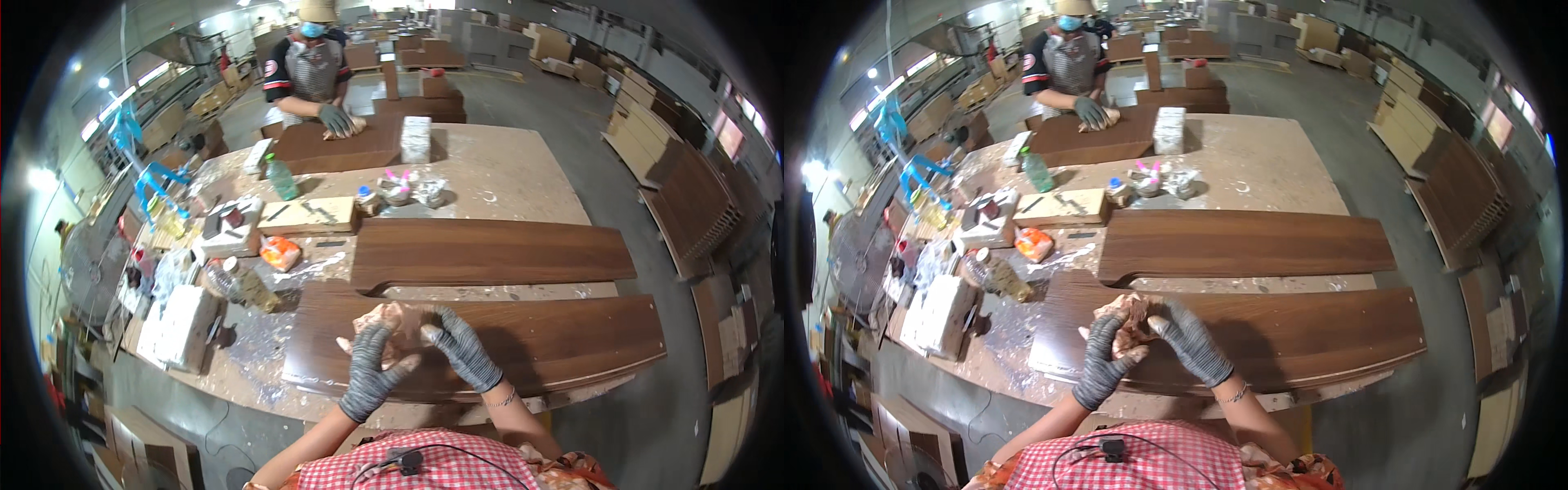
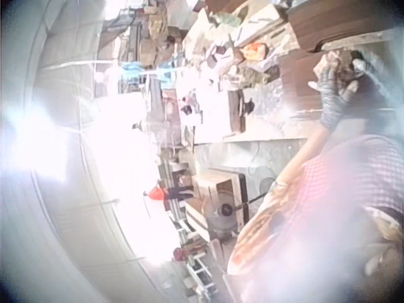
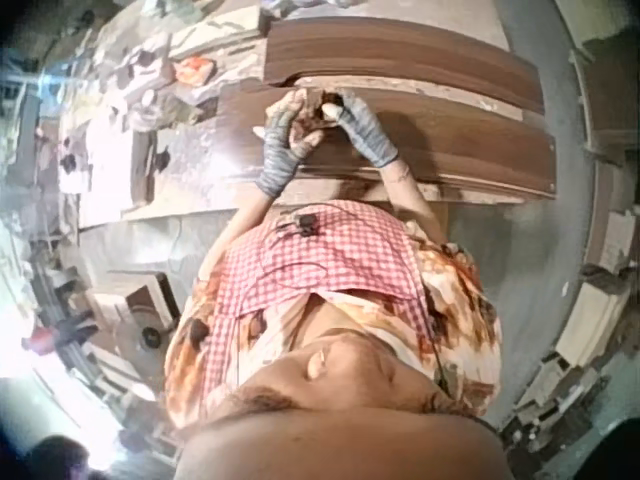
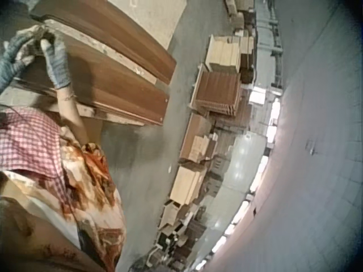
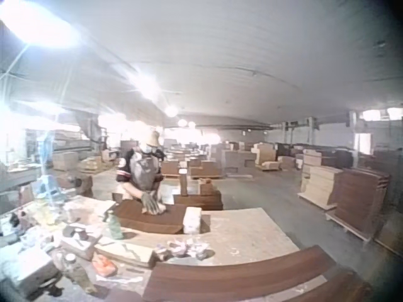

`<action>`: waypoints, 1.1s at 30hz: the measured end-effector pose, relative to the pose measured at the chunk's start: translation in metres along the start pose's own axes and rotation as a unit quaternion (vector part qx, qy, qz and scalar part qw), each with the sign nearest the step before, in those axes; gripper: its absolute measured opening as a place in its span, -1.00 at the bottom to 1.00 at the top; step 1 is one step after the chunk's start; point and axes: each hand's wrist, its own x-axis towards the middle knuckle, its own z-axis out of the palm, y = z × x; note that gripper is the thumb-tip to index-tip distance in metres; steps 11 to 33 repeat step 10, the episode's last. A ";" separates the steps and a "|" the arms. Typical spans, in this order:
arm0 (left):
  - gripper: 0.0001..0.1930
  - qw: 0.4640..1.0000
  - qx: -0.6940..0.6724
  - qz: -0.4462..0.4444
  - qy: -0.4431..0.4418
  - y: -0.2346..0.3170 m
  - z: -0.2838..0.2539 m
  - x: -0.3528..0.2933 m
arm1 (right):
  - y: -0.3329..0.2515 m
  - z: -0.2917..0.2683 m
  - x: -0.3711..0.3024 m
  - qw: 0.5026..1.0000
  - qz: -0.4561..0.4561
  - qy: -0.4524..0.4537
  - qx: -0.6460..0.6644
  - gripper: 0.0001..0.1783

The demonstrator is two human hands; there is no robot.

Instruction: The person is wiping and applying a finish to wooden furniture panels using a cloth rag.

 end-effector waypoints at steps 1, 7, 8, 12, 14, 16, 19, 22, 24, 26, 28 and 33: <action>-0.26 0.999 -0.022 0.001 0.034 -0.004 0.001 -0.006 | 0.002 0.013 0.001 0.999 -0.039 0.000 -0.036 -0.47; -0.43 0.988 -0.075 -0.006 0.131 -0.036 -0.004 -0.042 | 0.030 0.057 -0.005 0.984 -0.075 0.002 -0.163 -0.49; -0.43 0.988 -0.078 -0.005 0.137 -0.038 -0.008 -0.044 | 0.033 0.059 -0.004 0.982 -0.054 0.002 -0.181 -0.49; -0.44 0.983 -0.125 -0.093 0.095 -0.043 -0.022 -0.042 | 0.023 0.063 0.006 0.989 -0.066 -0.036 -0.124 -0.45; -0.44 0.983 -0.125 -0.093 0.095 -0.043 -0.022 -0.042 | 0.023 0.063 0.006 0.989 -0.066 -0.036 -0.124 -0.45; -0.44 0.983 -0.125 -0.093 0.095 -0.043 -0.022 -0.042 | 0.023 0.063 0.006 0.989 -0.066 -0.036 -0.124 -0.45; -0.44 0.983 -0.125 -0.093 0.095 -0.043 -0.022 -0.042 | 0.023 0.063 0.006 0.989 -0.066 -0.036 -0.124 -0.45; -0.44 0.983 -0.125 -0.093 0.095 -0.043 -0.022 -0.042 | 0.023 0.063 0.006 0.989 -0.066 -0.036 -0.124 -0.45; -0.44 0.983 -0.125 -0.093 0.095 -0.043 -0.022 -0.042 | 0.023 0.063 0.006 0.989 -0.066 -0.036 -0.124 -0.45; -0.44 0.983 -0.125 -0.093 0.095 -0.043 -0.022 -0.042 | 0.023 0.063 0.006 0.989 -0.066 -0.036 -0.124 -0.45; -0.44 0.983 -0.125 -0.093 0.095 -0.043 -0.022 -0.042 | 0.023 0.063 0.006 0.989 -0.066 -0.036 -0.124 -0.45; -0.44 0.983 -0.125 -0.093 0.095 -0.043 -0.022 -0.042 | 0.023 0.063 0.006 0.989 -0.066 -0.036 -0.124 -0.45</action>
